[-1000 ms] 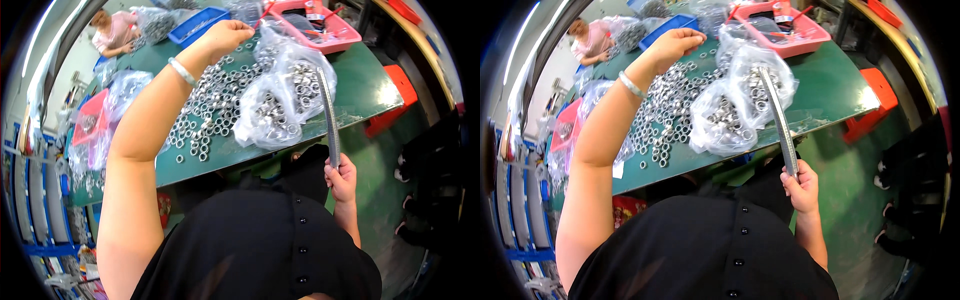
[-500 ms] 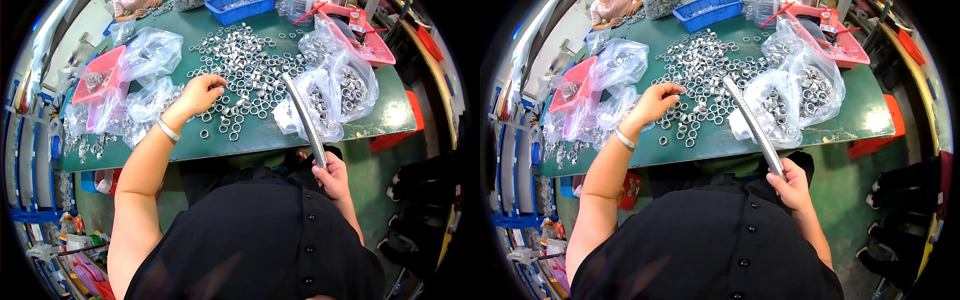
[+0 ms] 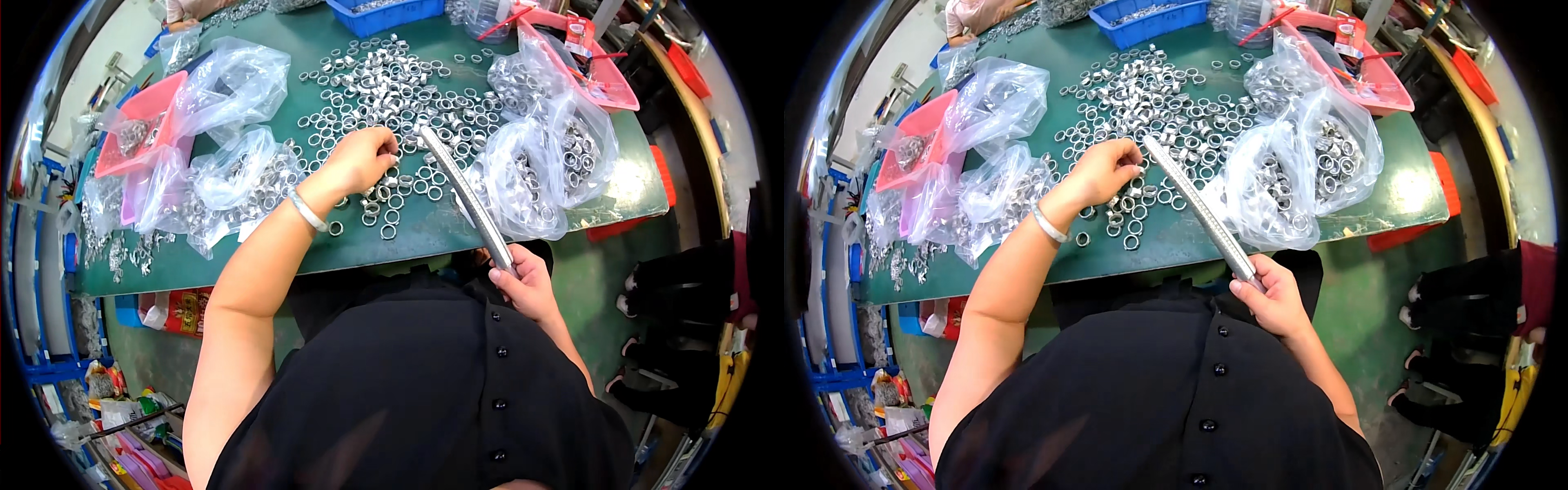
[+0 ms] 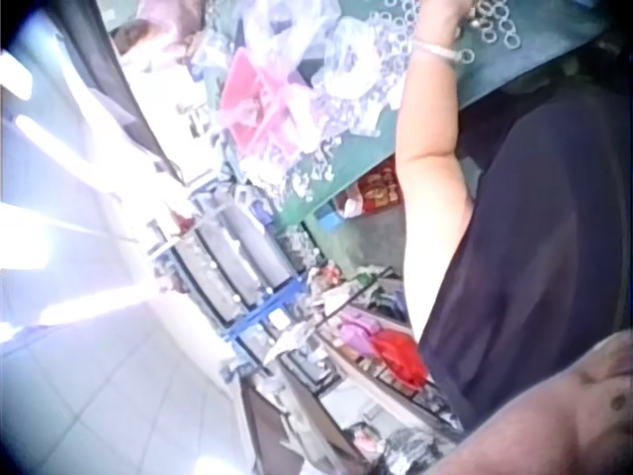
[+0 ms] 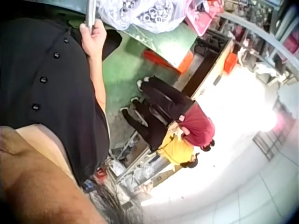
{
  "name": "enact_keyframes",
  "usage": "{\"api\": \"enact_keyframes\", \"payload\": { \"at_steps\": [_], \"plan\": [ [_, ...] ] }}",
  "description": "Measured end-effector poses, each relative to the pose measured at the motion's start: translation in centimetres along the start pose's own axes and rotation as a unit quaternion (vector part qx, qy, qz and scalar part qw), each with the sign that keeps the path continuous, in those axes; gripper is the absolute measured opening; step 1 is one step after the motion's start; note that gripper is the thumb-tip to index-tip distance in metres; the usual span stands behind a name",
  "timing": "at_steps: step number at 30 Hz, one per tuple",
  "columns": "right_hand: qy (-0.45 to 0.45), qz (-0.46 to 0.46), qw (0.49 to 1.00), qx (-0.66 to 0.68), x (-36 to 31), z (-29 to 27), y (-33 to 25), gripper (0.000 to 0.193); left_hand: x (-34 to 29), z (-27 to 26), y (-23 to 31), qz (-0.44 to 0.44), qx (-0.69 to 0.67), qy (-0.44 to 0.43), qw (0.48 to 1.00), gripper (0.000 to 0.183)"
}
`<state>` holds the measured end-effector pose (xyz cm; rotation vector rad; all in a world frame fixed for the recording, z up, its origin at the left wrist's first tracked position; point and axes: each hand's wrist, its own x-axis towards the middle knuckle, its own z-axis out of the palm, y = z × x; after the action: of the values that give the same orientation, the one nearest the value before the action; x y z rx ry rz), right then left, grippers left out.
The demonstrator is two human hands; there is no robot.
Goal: The person holds a metal measuring rod and slides several metal rings onto it one by one from a pile on the table. The person then removes the rings from the rod and places them into a clear plastic bag.
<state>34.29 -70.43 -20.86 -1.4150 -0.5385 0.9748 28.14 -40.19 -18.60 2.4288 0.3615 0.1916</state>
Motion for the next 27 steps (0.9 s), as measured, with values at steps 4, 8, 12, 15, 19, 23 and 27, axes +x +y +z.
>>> {"api": "enact_keyframes", "payload": {
  "at_steps": [4, 8, 12, 15, 19, 23, 27],
  "plan": [
    [0.002, 0.014, 1.0, -0.023, 0.4, 0.4, -0.4, 0.011, -1.1, -0.5, -0.5, -0.006, -0.017, 0.044, 0.999, 0.011],
    [-0.007, 0.012, 1.0, -0.026, 0.9, 0.7, -0.6, 0.011, -2.7, -1.1, -0.3, 0.083, 0.029, -0.018, 0.996, 0.015],
    [-0.019, 0.02, 0.999, -0.046, 1.4, 1.3, -0.6, 0.011, -3.2, -0.7, -1.0, 0.081, -0.034, 0.01, 0.996, 0.012],
    [-0.022, 0.028, 0.998, -0.056, 1.6, 1.5, -0.7, 0.011, -2.6, -1.5, -0.5, -0.126, -0.244, -0.026, 0.961, 0.009],
    [-0.021, 0.031, 0.997, -0.071, 1.6, 1.7, -0.8, 0.011, -2.8, -2.1, -0.8, -0.113, -0.622, -0.011, 0.775, 0.016],
    [-0.026, 0.022, 0.996, -0.088, 1.7, 1.7, -0.6, 0.012, -3.2, -2.4, -1.0, -0.1, -0.681, -0.017, 0.725, 0.019],
    [-0.025, -0.014, 0.99, -0.137, 2.1, 1.8, 0.3, 0.011, -3.4, -2.1, 0.2, -0.096, -0.673, 0.029, 0.733, 0.021]
  ]
}}
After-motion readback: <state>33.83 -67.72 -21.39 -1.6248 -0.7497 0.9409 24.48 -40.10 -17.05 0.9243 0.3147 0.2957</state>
